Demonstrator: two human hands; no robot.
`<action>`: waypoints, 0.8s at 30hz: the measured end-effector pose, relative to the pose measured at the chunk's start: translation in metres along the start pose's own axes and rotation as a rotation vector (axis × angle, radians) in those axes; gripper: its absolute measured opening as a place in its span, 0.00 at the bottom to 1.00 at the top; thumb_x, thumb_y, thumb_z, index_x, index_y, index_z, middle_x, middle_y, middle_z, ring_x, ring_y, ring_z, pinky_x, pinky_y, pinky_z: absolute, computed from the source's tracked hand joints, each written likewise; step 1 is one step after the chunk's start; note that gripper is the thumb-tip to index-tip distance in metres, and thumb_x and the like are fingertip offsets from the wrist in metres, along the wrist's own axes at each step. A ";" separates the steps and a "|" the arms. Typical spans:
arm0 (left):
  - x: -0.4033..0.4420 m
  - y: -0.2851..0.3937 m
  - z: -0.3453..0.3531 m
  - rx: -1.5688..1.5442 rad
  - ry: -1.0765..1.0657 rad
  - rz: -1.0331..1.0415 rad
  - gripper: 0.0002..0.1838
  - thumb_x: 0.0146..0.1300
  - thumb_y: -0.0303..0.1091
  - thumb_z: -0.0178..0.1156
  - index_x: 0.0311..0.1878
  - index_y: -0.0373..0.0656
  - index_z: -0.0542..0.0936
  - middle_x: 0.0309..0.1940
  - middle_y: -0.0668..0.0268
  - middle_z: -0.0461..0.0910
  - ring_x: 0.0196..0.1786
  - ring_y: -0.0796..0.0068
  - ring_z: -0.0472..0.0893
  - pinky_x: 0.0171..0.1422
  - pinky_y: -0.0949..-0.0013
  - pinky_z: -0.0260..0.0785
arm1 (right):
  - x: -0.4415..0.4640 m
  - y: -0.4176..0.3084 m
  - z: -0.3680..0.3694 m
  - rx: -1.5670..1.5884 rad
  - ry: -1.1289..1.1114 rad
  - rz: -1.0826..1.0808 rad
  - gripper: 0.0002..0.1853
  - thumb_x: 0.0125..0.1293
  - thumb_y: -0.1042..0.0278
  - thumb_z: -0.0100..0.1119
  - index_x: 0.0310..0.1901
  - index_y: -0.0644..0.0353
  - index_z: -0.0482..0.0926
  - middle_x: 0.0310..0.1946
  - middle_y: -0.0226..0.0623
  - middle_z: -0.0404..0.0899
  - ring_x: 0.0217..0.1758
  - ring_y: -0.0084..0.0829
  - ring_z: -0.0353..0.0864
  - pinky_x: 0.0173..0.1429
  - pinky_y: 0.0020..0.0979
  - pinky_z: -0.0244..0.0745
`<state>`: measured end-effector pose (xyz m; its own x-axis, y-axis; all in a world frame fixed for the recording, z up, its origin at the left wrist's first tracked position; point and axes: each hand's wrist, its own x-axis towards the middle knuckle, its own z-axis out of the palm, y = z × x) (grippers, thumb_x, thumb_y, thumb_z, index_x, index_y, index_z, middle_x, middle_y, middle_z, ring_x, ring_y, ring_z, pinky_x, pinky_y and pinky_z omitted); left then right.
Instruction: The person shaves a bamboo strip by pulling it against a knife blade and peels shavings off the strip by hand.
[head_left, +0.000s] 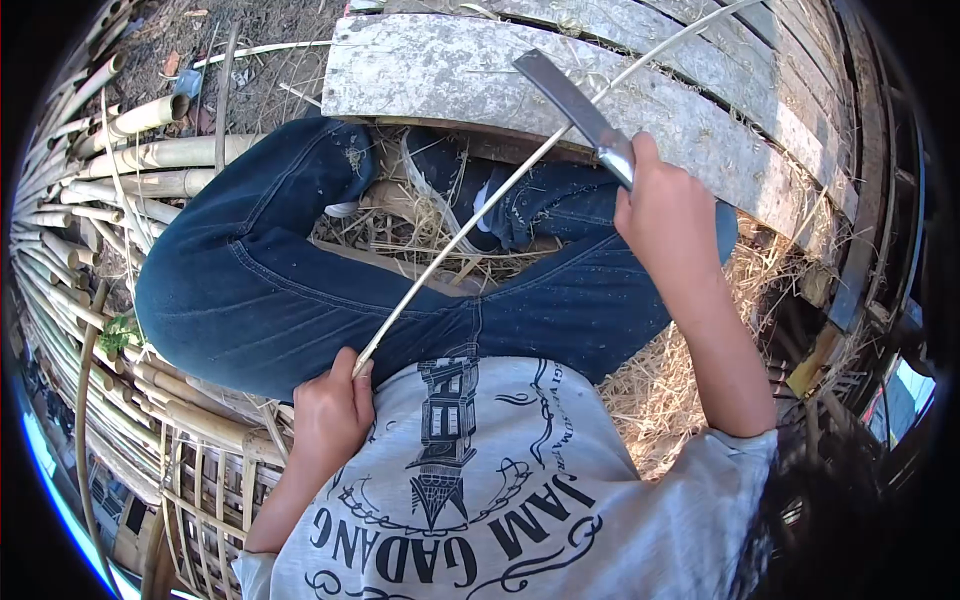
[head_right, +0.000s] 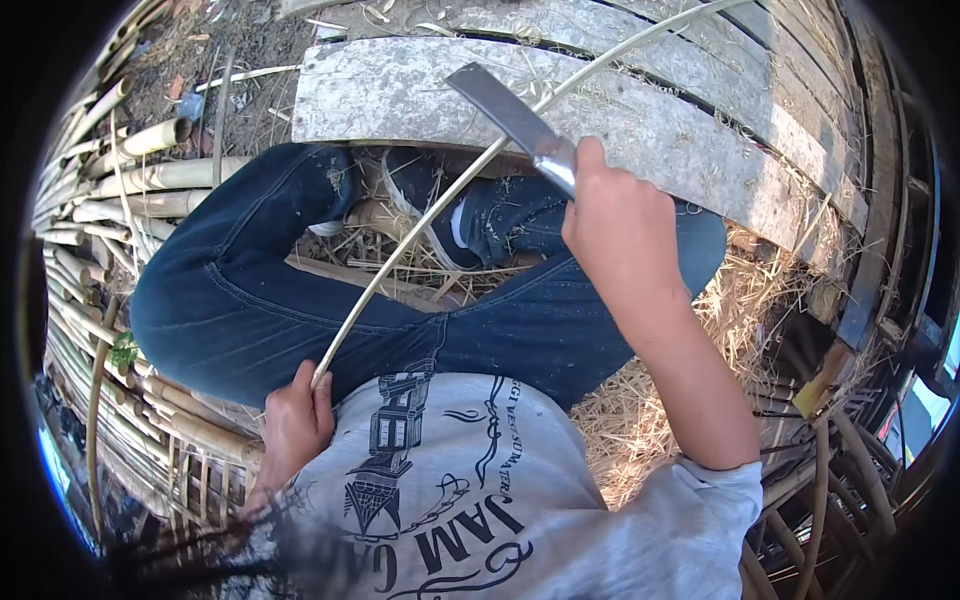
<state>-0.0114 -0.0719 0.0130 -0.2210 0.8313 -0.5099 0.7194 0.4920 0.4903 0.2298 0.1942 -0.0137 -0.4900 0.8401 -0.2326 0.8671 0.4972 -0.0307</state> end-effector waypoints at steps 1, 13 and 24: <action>-0.001 -0.001 0.000 -0.006 -0.005 0.012 0.09 0.70 0.30 0.55 0.33 0.38 0.70 0.16 0.48 0.73 0.22 0.41 0.77 0.24 0.49 0.65 | -0.010 -0.015 -0.003 0.037 -0.026 -0.119 0.08 0.55 0.73 0.63 0.33 0.59 0.73 0.22 0.50 0.81 0.24 0.48 0.84 0.27 0.43 0.79; 0.000 -0.003 0.001 0.116 -0.023 0.074 0.10 0.68 0.30 0.56 0.31 0.40 0.69 0.14 0.53 0.73 0.18 0.48 0.77 0.22 0.52 0.68 | 0.010 0.025 0.011 0.076 -0.072 -0.211 0.18 0.47 0.70 0.70 0.38 0.57 0.71 0.23 0.44 0.80 0.26 0.48 0.84 0.31 0.44 0.78; 0.000 0.005 -0.005 0.164 -0.037 -0.033 0.11 0.69 0.31 0.55 0.30 0.40 0.70 0.13 0.51 0.73 0.17 0.46 0.77 0.21 0.51 0.67 | 0.052 0.095 0.011 -0.056 0.091 -0.093 0.10 0.53 0.72 0.63 0.33 0.56 0.71 0.18 0.42 0.79 0.23 0.43 0.85 0.26 0.40 0.78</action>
<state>-0.0111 -0.0685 0.0184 -0.2244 0.8040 -0.5507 0.8108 0.4675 0.3522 0.2877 0.2833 -0.0391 -0.5765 0.8045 -0.1426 0.8122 0.5833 0.0071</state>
